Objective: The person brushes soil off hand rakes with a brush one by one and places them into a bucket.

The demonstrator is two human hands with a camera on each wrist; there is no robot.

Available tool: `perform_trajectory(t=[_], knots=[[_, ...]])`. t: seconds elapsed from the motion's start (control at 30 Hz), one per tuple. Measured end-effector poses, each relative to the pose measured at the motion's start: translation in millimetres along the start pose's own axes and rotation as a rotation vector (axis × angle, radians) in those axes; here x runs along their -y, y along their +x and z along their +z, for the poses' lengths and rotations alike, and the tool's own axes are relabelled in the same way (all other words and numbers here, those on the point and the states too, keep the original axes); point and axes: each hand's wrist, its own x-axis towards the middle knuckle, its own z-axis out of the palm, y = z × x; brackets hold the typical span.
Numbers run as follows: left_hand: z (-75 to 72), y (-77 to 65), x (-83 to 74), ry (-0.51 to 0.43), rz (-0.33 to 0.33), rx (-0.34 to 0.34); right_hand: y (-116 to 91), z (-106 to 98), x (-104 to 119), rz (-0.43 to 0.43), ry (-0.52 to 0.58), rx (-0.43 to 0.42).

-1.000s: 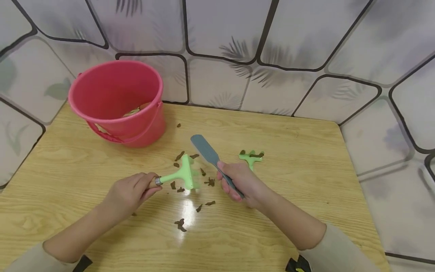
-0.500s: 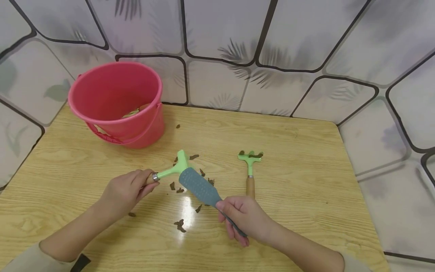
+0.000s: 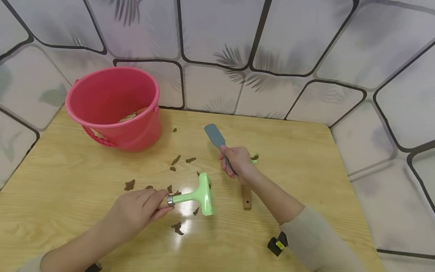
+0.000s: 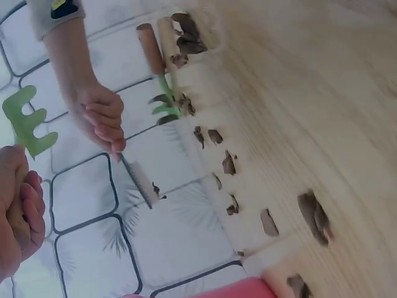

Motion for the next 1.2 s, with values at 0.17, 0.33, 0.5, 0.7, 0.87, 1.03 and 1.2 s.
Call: perform_trajectory(t=[0.17,0.33,0.5,0.7,0.87,1.03,1.2], knots=[[-7.2,-1.9,1.2,0.089,0.017,0.081,-9.8,-6.8,-9.5,0.054,-0.04,0.049],[-5.1,-13.0,7.2,0.123,0.012,0.11,-24.7,-11.2,-11.1,0.05,-0.075,0.095],[-4.0,-18.1,14.9,0.126,-0.007,0.109,-44.5,-15.9,-11.6,0.05,-0.079,0.169],[-1.3,-21.8,24.8,0.093,-0.059,0.101,-84.8,-21.8,-13.4,-0.072,-0.07,0.393],[-3.8,-23.2,27.8,0.057,-0.089,0.097,-105.3,-27.5,-24.7,-0.172,-0.065,0.628],[-7.3,-23.3,24.6,-0.025,-0.126,0.104,-104.2,-25.6,-31.6,-0.22,-0.082,0.72],[-6.5,-18.8,20.4,-0.15,-0.143,0.035,-92.5,-21.3,-33.3,-0.198,-0.062,0.746]])
